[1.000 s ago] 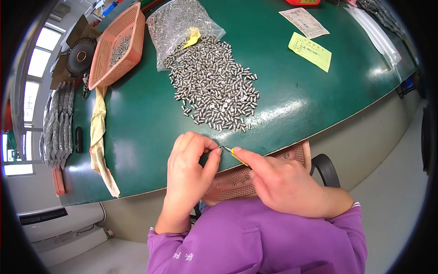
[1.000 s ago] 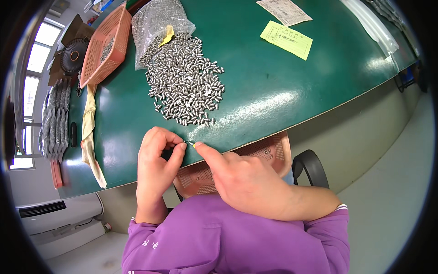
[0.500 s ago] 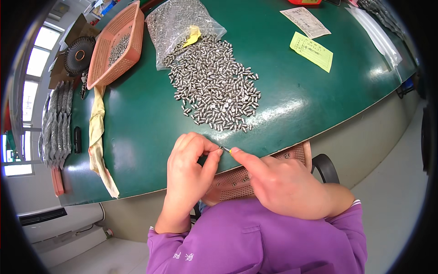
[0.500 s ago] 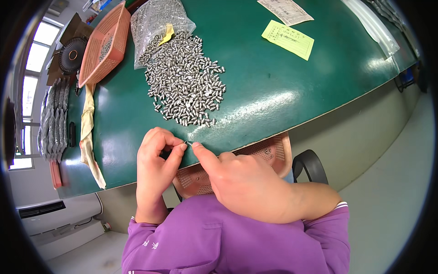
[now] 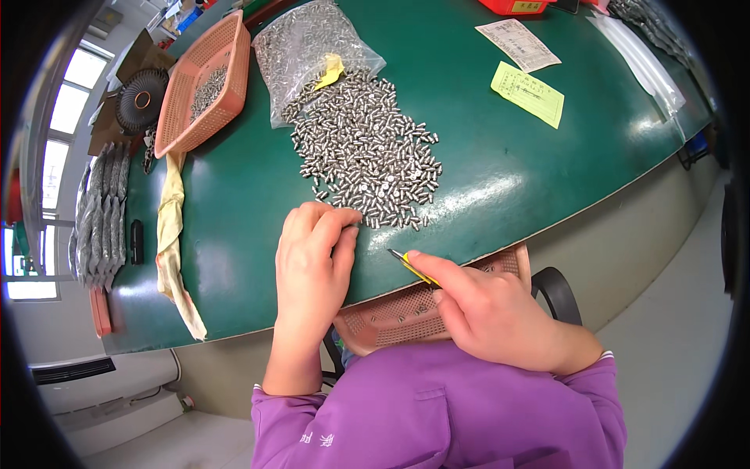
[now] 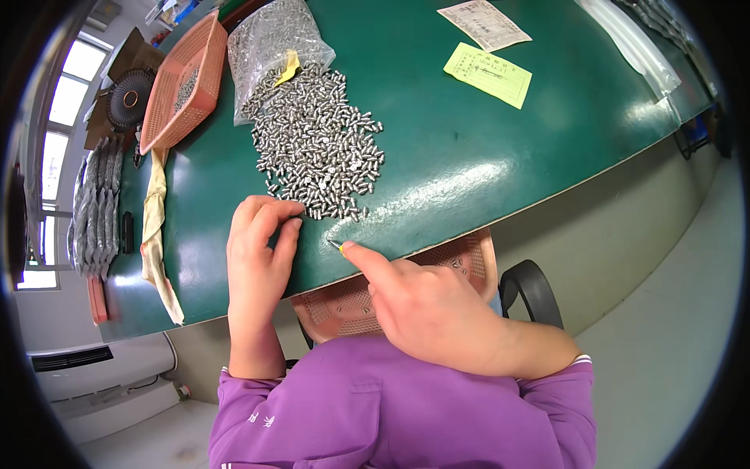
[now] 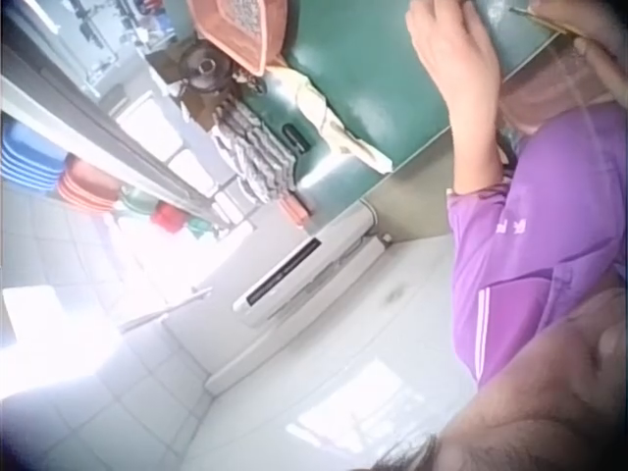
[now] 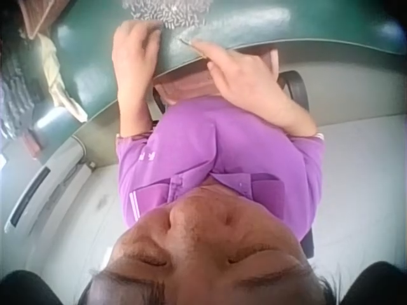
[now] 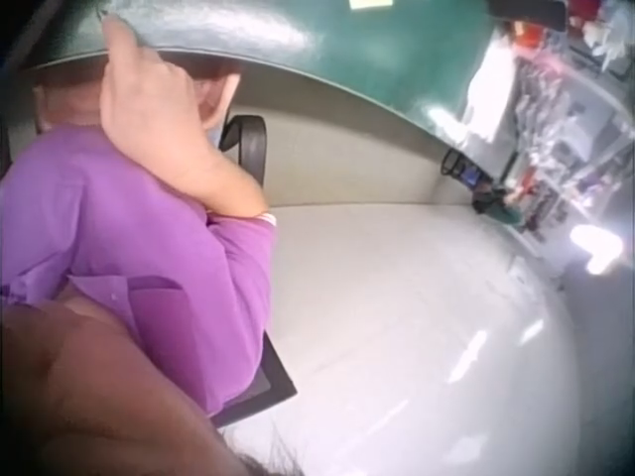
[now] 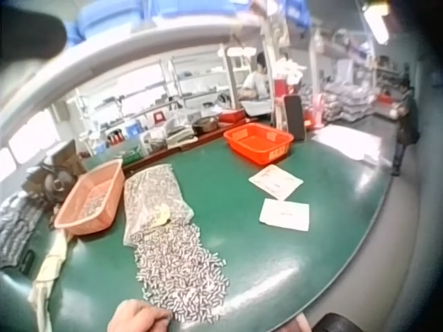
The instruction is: Inspecting and cleaning small metal components on a workbench using a utility knife.
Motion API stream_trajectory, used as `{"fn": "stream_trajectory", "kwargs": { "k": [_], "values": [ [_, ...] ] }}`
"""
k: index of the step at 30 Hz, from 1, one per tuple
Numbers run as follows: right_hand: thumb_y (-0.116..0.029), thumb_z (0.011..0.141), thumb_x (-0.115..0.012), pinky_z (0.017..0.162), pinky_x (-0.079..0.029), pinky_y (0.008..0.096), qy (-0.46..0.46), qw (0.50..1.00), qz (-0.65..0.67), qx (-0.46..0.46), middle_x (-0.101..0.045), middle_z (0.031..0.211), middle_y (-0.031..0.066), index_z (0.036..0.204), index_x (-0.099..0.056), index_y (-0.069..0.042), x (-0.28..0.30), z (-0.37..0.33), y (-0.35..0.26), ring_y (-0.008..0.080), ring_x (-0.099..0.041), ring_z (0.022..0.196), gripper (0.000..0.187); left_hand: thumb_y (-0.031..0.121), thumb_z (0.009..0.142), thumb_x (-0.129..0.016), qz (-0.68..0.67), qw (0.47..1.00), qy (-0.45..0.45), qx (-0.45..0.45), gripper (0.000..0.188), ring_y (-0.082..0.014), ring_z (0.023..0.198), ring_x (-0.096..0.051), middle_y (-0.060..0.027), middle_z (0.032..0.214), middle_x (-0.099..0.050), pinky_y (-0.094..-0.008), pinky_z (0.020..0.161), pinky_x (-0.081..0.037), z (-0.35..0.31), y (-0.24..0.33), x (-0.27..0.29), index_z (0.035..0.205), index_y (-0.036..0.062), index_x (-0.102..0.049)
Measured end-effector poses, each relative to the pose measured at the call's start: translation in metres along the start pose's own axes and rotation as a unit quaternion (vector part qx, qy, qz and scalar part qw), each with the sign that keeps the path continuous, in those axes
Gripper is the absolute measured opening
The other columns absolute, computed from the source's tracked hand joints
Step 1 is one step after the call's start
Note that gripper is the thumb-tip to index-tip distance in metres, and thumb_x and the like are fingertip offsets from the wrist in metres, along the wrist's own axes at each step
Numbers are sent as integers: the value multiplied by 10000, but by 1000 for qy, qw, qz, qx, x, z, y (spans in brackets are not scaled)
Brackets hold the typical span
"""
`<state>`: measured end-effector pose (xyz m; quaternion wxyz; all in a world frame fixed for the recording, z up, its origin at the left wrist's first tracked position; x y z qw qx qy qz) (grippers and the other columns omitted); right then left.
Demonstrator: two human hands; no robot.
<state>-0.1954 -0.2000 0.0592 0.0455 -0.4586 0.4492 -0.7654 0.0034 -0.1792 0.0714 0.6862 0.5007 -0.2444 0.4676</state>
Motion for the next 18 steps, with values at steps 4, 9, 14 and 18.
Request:
{"fn": "stream_trajectory", "kwargs": {
  "k": [4, 9, 14, 18],
  "values": [
    [-57, 907, -611, 566, -566, 440, 12, 1000, 4, 13, -689, 830, 181, 1377, -530, -34, 4, 0, -6, 342, -689, 654, 478, 7, 791, -725, 10, 1000, -12, -13, 162, -301, 867, -606, -89, 906, -633, -410, 776, -495, 0, 2, 0, 941, 53, -686],
    [-55, 906, -612, 563, -565, 440, 16, 1000, 9, 14, -689, 826, 181, 1374, -532, -32, 0, 0, -2, 342, -688, 652, 476, -4, 787, -724, -21, 1000, -20, 9, 134, -305, 857, -607, -91, 897, -638, -409, 773, -497, -1, -2, -1, 905, 38, -672],
    [-60, 901, -621, 551, -564, 437, 14, 1000, 4, 12, -686, 802, 170, 1374, -535, -37, 0, 0, -1, 333, -685, 630, 481, -19, 786, -717, 10, 1000, -13, -17, 131, -307, 866, -609, -95, 905, -645, -411, 781, -498, 0, -6, 2, 897, 33, -670],
    [-62, 901, -624, 548, -563, 435, 12, 1000, -6, 11, -684, 795, 168, 1377, -533, -41, 2, 0, -5, 330, -684, 626, 486, -13, 787, -720, -4, 1000, -25, -1, 124, -307, 872, -608, -93, 906, -644, -413, 783, -498, -2, 0, 4, 891, 31, -669]
  ]
}}
Point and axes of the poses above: each hand's wrist, its own z-axis towards the middle knuckle, its own x-axis out of the back of the hand, y = z × x, the point moved 5 cm from there along z, towards the middle knuckle
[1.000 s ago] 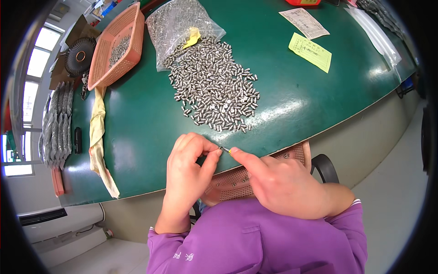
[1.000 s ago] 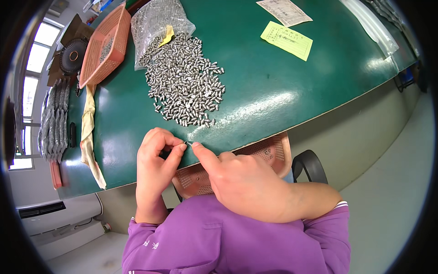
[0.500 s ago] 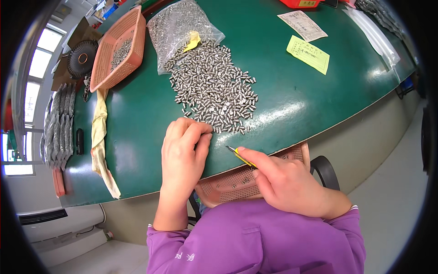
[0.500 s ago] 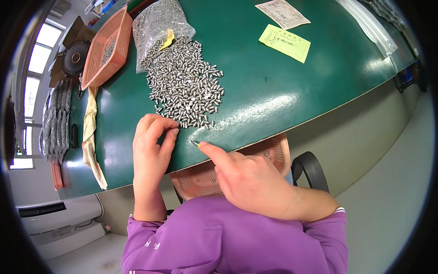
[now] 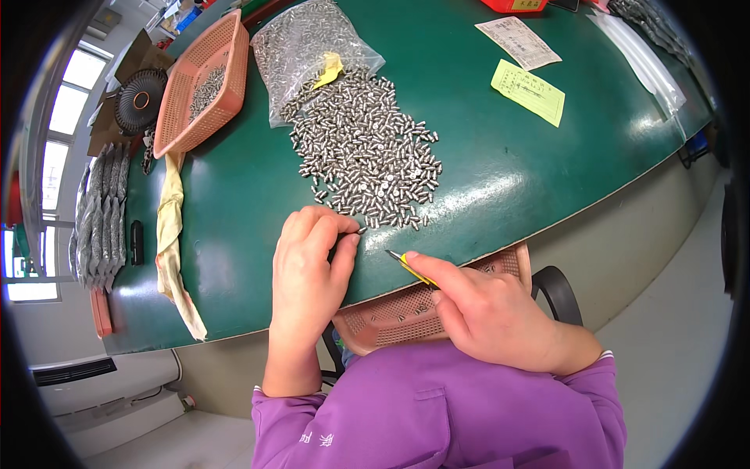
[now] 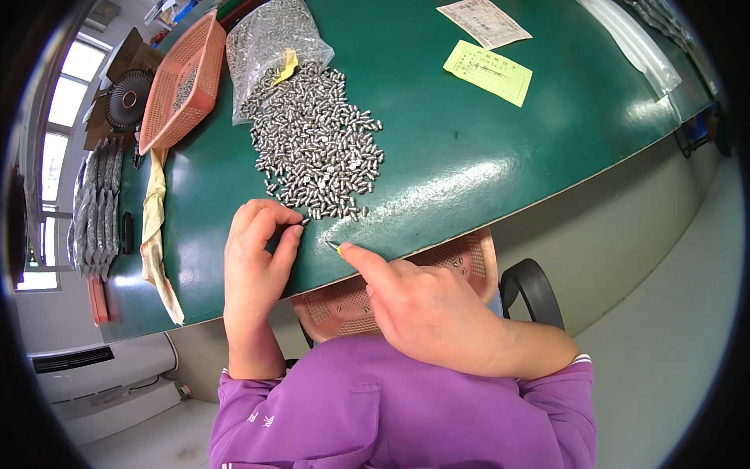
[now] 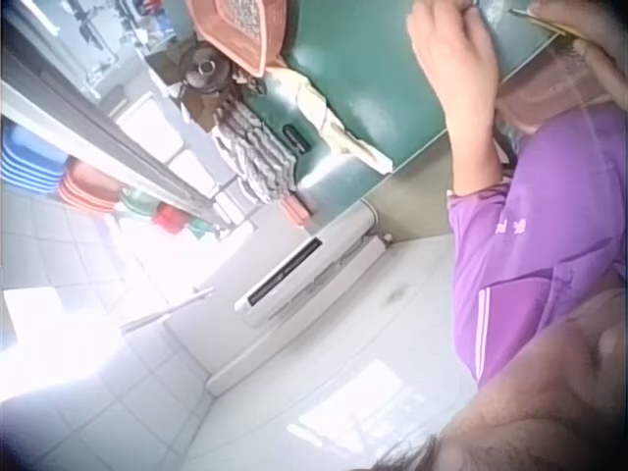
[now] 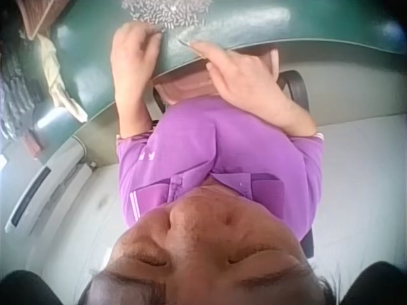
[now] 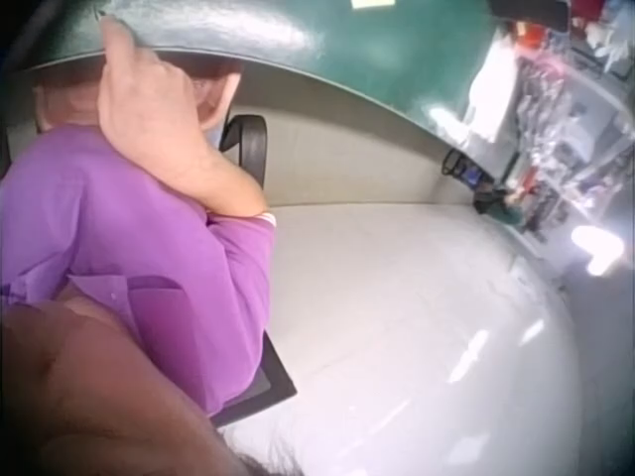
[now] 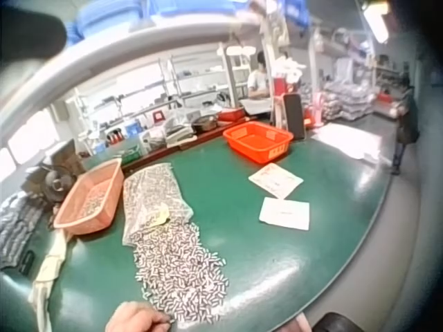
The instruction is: Inspecting and cleaning small metal components on a workbench using a utility knife.
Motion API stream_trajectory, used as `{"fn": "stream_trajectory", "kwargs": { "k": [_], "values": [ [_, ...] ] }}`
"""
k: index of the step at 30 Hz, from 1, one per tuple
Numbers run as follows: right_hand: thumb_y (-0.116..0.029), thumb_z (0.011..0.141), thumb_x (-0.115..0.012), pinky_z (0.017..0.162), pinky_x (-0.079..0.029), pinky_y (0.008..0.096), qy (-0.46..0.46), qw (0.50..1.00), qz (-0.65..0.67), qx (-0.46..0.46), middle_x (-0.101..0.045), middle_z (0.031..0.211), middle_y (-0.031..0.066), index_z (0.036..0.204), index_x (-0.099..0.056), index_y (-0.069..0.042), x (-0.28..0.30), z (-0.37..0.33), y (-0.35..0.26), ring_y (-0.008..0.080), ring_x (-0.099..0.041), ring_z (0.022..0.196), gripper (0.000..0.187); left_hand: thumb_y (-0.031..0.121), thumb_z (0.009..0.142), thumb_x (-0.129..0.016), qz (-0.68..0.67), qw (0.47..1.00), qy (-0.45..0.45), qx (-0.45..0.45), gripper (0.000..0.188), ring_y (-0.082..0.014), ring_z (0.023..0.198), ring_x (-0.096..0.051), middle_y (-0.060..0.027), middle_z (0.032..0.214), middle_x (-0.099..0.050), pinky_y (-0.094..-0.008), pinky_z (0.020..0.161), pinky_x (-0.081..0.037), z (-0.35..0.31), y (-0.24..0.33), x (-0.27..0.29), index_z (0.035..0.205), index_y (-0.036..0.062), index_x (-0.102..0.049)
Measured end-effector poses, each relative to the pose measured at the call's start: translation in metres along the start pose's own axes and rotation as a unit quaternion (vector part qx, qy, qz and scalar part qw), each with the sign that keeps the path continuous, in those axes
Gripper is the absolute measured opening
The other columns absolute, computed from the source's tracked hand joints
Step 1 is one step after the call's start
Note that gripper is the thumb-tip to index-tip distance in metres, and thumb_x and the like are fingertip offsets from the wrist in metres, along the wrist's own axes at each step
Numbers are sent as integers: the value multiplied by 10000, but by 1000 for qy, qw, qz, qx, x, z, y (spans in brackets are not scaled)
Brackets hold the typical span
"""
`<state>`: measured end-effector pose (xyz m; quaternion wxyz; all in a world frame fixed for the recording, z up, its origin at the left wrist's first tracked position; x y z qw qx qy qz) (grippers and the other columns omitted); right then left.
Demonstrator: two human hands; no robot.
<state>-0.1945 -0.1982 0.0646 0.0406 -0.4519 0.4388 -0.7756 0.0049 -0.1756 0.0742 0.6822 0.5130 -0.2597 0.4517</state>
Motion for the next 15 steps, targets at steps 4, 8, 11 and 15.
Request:
{"fn": "stream_trajectory", "kwargs": {
  "k": [4, 8, 11, 15],
  "values": [
    [-64, 903, -621, 546, -565, 433, -2, 1000, -12, -2, -677, 782, 169, 1378, -532, -35, 1, 1, -2, 331, -683, 620, 484, 2, 783, -731, -34, 999, -5, 24, 136, -309, 871, -606, -91, 899, -640, -413, 776, -497, -3, 2, -4, 895, 33, -660],
    [-75, 905, -621, 542, -569, 426, 3, 1000, -30, 3, -669, 764, 166, 1379, -530, -27, -1, 1, -1, 327, -682, 604, 485, 3, 780, -736, -39, 999, -7, 23, 141, -307, 849, -603, -87, 865, -624, -415, 754, -492, -2, 4, -10, 869, 36, -631],
    [-83, 894, -628, 528, -567, 422, 8, 1000, -24, 0, -663, 752, 157, 1381, -530, -29, -4, -1, 4, 320, -679, 584, 499, 7, 780, -739, -46, 998, -13, 33, 143, -304, 828, -600, -86, 844, -614, -414, 736, -488, -4, 5, -11, 840, 38, -612],
    [-82, 880, -634, 516, -564, 420, 4, 999, -37, -2, -659, 742, 149, 1382, -532, -32, -4, -1, 2, 315, -675, 570, 514, 9, 779, -741, -57, 997, -30, 40, 146, -300, 816, -598, -87, 838, -612, -408, 726, -485, -10, 7, -12, 836, 39, -610]
  ]
}}
Point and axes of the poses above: each hand's wrist, its own z-axis towards the middle knuckle, its own x-axis out of the back of the hand, y = z × x, the point moved 5 cm from there along z, towards the middle knuckle
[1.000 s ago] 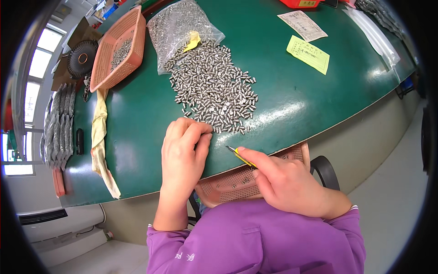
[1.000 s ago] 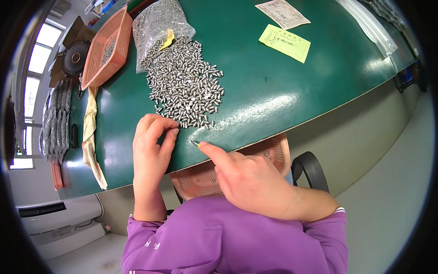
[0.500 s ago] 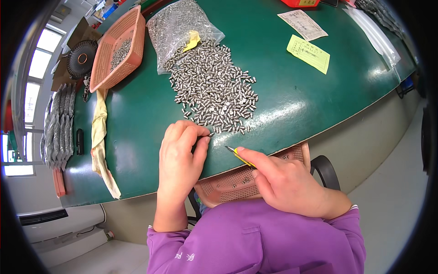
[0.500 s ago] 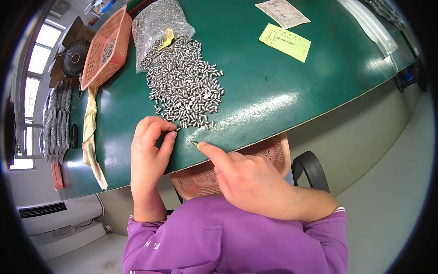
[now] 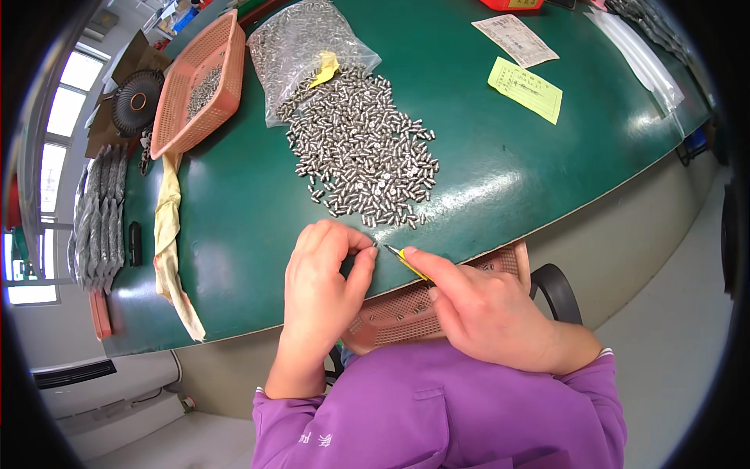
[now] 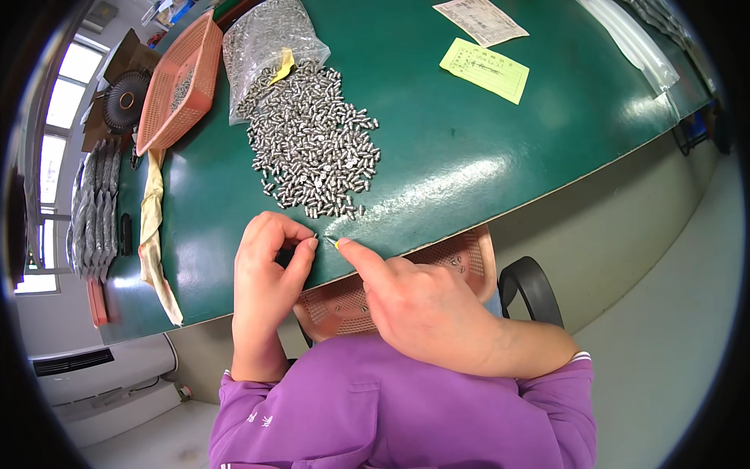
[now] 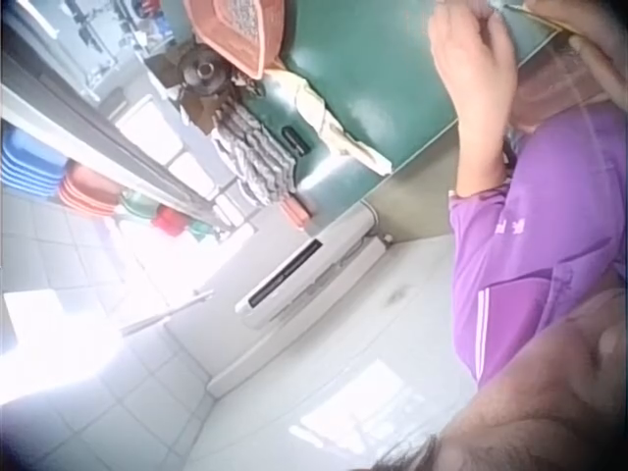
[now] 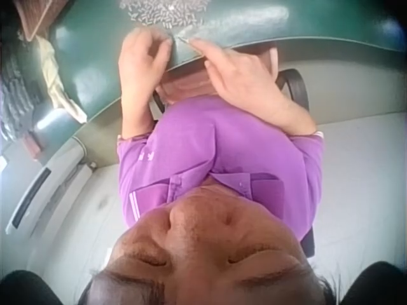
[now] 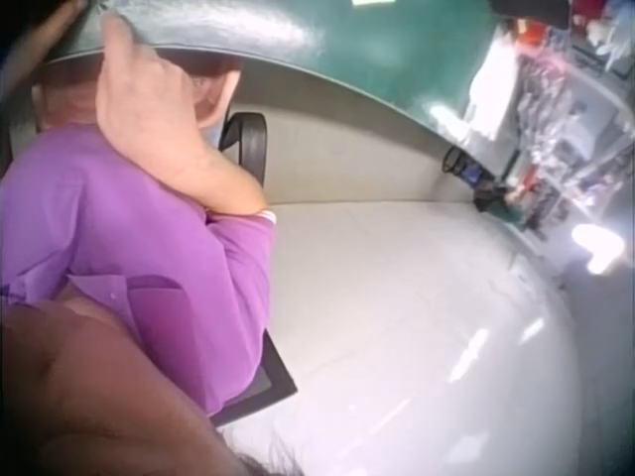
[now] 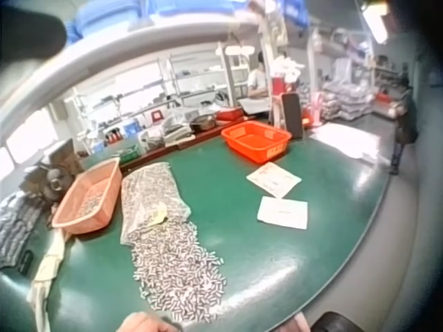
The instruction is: Inspecting and cleaning small metal components on a workbench using a utility knife.
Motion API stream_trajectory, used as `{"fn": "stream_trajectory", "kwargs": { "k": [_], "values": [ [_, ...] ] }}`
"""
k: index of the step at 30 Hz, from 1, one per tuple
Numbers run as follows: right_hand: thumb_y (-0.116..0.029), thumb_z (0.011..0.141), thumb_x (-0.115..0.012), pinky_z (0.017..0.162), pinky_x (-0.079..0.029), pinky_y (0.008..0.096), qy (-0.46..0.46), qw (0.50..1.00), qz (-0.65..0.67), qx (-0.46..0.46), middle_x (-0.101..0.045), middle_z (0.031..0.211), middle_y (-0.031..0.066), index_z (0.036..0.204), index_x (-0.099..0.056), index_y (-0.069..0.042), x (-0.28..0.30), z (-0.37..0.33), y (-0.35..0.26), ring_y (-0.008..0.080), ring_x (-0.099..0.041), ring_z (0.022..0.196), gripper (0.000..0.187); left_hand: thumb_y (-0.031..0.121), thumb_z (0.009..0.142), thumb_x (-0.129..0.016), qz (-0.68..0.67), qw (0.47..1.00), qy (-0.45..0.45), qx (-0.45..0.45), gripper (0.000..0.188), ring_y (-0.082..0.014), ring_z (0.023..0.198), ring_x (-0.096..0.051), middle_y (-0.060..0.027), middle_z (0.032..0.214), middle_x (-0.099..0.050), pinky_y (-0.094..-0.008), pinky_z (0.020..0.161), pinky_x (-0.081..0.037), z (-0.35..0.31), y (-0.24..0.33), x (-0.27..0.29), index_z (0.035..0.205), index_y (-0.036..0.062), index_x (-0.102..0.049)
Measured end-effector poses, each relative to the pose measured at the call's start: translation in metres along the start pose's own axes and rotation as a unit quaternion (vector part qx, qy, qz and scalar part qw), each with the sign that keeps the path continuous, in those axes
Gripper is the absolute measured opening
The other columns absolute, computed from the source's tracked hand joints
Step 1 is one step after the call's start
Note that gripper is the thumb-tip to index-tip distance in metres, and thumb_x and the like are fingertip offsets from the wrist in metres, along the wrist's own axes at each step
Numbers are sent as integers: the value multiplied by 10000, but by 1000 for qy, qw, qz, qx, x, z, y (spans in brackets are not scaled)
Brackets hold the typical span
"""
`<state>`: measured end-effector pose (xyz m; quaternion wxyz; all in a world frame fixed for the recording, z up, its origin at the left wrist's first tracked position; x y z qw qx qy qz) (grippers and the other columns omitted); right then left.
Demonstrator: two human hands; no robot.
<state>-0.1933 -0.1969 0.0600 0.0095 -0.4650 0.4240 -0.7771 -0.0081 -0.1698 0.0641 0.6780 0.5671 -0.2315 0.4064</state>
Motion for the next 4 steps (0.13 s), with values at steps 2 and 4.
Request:
{"fn": "stream_trajectory", "kwargs": {
  "k": [2, 4],
  "values": [
    [-80, 872, -635, 513, -564, 422, -3, 1000, 0, 1, -659, 737, 141, 1382, -535, -37, -2, 1, -1, 312, -673, 564, 521, -44, 776, -725, -5, 1000, 0, -13, 123, -241, 784, -600, -89, 830, -607, -351, 688, -510, -2, 3, 0, 829, 16, -632],
    [-79, 873, -637, 519, -568, 419, 0, 1000, 0, 6, -661, 741, 141, 1389, -528, -39, -3, 1, -1, 310, -674, 562, 529, -41, 783, -725, -11, 1000, -3, -7, 118, -240, 789, -603, -96, 842, -614, -350, 694, -515, -3, 3, 0, 829, 19, -634]
  ]
}}
Point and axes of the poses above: each hand's wrist, its own z-axis towards the middle knuckle, its own x-axis out of the back of the hand, y = z × x, the point moved 5 cm from there along z, towards the middle knuckle
